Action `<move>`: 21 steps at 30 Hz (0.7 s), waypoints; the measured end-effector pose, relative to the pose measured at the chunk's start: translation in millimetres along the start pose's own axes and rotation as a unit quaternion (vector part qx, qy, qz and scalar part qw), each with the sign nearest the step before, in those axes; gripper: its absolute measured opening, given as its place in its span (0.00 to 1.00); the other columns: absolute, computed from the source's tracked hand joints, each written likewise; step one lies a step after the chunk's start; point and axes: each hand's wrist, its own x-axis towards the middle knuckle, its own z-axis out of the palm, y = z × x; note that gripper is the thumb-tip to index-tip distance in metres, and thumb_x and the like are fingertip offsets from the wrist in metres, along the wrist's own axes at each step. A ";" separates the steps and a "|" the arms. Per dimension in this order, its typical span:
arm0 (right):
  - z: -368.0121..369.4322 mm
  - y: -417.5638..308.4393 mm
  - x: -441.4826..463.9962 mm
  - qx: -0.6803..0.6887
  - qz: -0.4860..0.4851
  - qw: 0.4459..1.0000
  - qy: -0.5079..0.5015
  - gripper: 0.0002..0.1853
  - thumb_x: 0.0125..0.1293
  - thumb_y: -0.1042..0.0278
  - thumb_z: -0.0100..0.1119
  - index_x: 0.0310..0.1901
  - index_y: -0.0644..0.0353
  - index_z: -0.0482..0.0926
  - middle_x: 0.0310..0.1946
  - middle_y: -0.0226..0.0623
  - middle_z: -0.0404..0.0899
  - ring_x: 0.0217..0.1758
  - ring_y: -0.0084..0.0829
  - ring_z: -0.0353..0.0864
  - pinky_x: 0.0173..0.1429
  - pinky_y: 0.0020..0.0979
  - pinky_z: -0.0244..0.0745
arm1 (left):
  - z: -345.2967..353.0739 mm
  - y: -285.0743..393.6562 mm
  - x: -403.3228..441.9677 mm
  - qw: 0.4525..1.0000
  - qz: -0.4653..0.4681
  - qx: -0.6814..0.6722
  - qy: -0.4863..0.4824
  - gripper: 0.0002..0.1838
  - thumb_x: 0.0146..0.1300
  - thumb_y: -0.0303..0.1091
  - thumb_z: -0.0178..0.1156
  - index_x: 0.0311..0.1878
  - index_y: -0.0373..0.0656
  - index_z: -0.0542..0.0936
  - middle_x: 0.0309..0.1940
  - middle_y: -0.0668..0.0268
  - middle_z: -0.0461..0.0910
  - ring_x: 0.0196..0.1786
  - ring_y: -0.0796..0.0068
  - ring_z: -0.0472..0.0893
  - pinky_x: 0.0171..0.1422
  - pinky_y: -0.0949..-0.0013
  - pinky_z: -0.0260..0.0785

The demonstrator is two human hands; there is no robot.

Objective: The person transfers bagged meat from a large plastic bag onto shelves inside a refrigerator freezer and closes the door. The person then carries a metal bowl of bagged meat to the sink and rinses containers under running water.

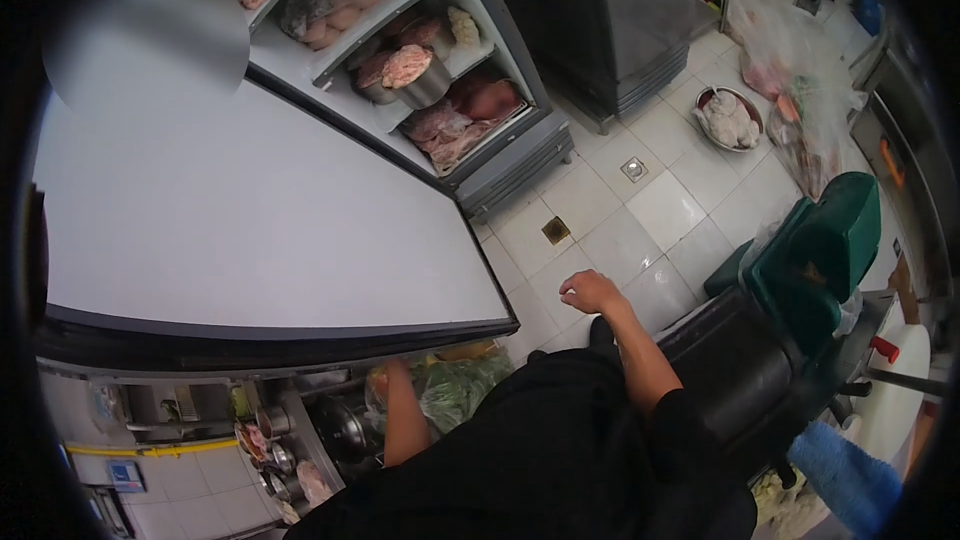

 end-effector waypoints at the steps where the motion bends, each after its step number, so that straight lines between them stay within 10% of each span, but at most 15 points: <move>1: -1.8 -0.4 -0.3 0.001 0.000 1.000 -0.003 0.14 0.55 0.58 0.58 0.41 0.51 0.83 0.42 0.43 0.80 0.49 0.44 0.77 0.54 0.42 0.72 | 1.1 0.1 -0.5 1.000 0.001 0.005 -0.002 0.26 0.66 0.44 0.49 0.63 0.41 0.64 0.62 0.60 0.65 0.62 0.65 0.65 0.62 0.63 0.62; 17: -3.8 -5.9 -0.3 0.102 -0.162 0.980 -0.051 0.25 0.55 0.49 0.61 0.54 0.50 0.75 0.43 0.50 0.78 0.48 0.50 0.76 0.53 0.42 0.71 | 38.3 -10.0 2.2 0.989 0.036 0.136 -0.034 0.26 0.66 0.46 0.49 0.63 0.42 0.65 0.61 0.60 0.66 0.61 0.64 0.67 0.59 0.60 0.66; 21: -20.8 -31.2 -12.5 0.226 -0.181 0.957 0.022 0.38 0.51 0.44 0.66 0.61 0.56 0.68 0.48 0.50 0.74 0.52 0.48 0.74 0.59 0.38 0.67 | 87.2 36.5 -24.0 0.998 0.051 -0.003 -0.046 0.28 0.67 0.55 0.44 0.58 0.43 0.70 0.54 0.59 0.74 0.54 0.61 0.75 0.43 0.59 0.73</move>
